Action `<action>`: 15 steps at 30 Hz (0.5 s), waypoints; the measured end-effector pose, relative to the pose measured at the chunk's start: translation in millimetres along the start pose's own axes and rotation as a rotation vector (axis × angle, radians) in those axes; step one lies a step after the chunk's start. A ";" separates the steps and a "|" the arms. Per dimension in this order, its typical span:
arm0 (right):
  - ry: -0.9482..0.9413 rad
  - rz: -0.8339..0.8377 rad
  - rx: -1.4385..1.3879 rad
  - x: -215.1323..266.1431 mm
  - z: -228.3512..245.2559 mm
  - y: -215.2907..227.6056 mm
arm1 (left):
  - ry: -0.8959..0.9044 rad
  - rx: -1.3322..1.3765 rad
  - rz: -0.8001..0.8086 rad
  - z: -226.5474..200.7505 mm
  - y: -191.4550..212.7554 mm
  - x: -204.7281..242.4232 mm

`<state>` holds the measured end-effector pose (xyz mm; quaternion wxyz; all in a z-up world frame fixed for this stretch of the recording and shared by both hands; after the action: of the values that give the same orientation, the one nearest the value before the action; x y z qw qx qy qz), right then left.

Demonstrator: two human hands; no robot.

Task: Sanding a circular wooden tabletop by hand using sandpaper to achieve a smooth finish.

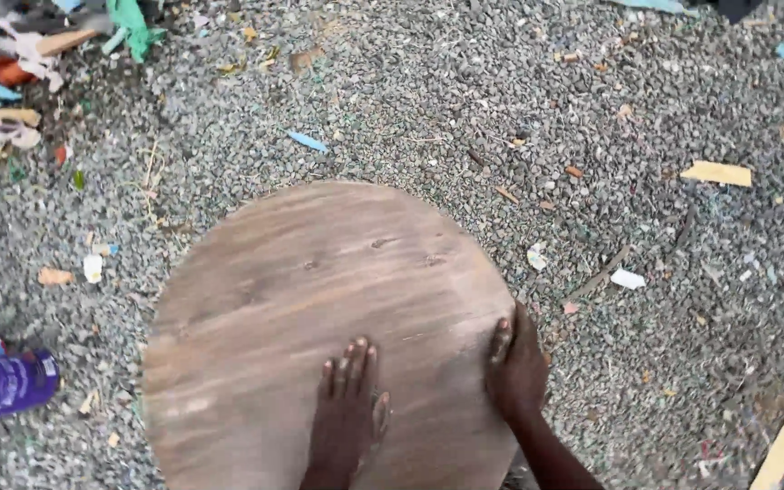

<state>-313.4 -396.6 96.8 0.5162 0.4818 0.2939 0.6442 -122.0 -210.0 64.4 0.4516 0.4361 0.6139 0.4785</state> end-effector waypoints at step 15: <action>0.077 -0.264 0.119 18.0 19.9 6.5 | 0.080 0.582 -0.017 199.7 46.0 -44.0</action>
<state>-297.5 -383.8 115.5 0.5552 0.4435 0.4120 0.5703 86.2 -206.4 88.8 0.2873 0.5229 0.7462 0.2953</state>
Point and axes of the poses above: each hand's wrist, its own x-axis away from the middle knuckle, its own y-axis out of the back of the hand, z = x × y, the point moved 7 cm from there along -x, towards the middle knuckle, and after that the axes turned 5 degrees about x, right-handed, at the moved point
